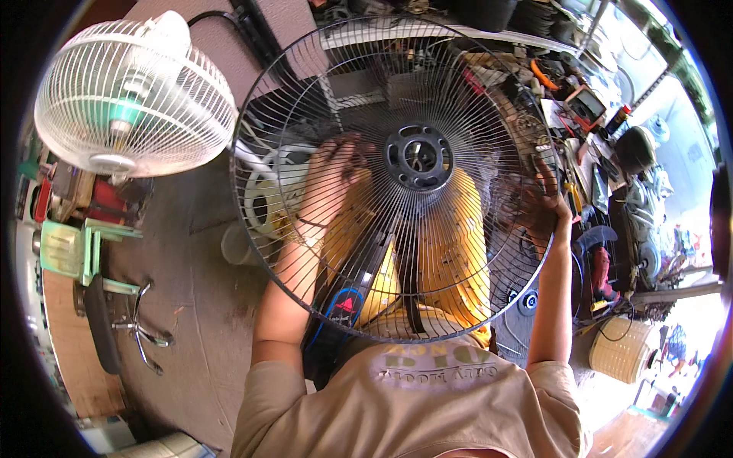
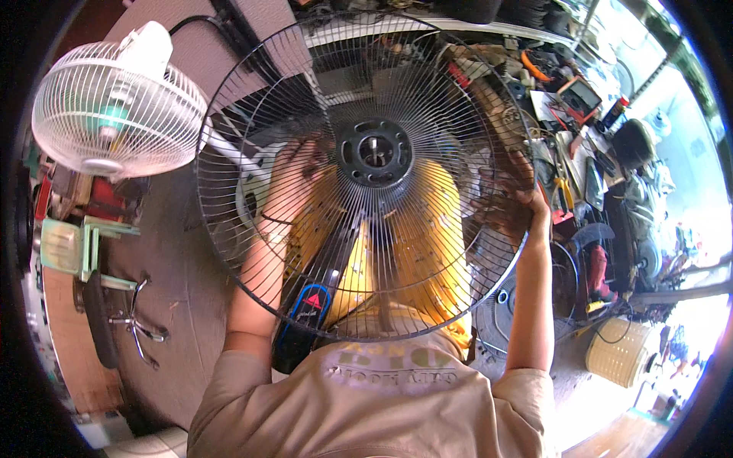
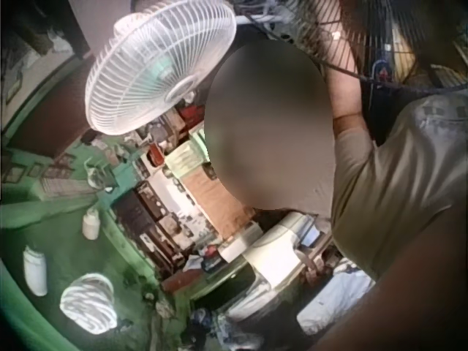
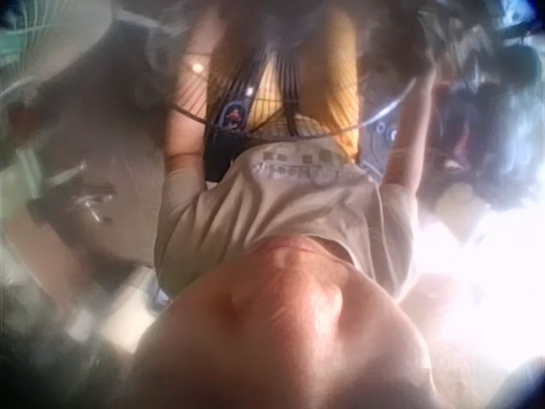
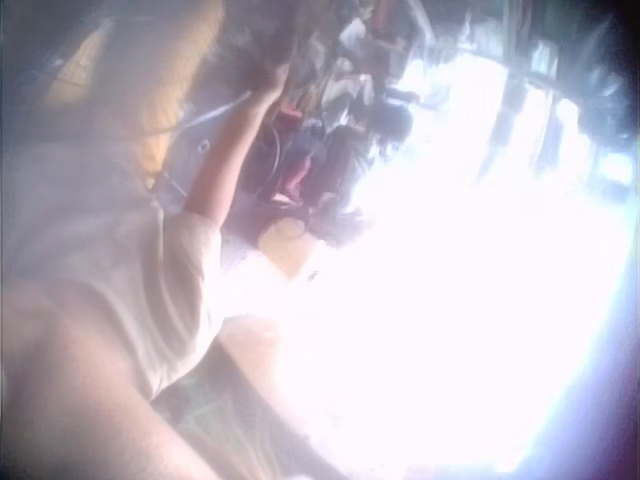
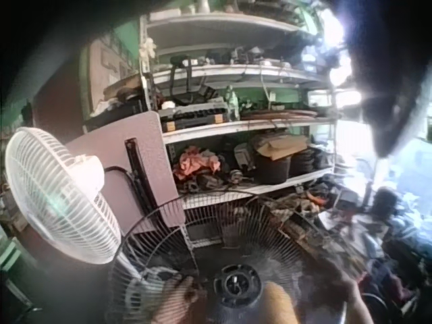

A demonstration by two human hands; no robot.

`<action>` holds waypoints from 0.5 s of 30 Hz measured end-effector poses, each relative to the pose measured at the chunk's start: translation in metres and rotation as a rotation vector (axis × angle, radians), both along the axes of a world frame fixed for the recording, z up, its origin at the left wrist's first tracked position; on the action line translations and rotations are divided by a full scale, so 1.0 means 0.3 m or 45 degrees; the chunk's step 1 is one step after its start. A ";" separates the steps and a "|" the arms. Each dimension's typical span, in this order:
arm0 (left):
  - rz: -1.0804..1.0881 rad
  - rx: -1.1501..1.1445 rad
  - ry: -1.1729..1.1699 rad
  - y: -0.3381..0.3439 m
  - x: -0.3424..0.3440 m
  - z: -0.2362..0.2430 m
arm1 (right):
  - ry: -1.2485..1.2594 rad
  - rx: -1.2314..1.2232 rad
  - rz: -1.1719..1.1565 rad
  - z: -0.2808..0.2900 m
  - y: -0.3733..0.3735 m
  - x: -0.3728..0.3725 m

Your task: The person removes screws from a fan motor housing using a screwdriver, detaches the motor, and then uses pliers to secure parts on the motor shaft before attaching a fan blade and a knob.

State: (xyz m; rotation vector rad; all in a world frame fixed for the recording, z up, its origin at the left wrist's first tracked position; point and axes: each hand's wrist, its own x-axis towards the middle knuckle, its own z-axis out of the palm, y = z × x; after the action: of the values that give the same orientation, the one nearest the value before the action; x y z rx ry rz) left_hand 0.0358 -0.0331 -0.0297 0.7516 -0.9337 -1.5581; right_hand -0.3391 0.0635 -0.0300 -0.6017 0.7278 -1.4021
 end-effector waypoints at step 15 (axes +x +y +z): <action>-0.869 -0.130 -1.113 -0.777 -0.484 0.099 | 0.221 -0.382 -0.595 0.131 0.371 -0.417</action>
State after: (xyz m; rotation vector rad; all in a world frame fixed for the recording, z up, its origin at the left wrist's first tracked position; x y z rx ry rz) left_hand -0.1092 -0.2663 0.0001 1.1438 -2.0606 -1.7303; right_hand -0.4642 0.1748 0.0092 -0.8298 0.8373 -1.9304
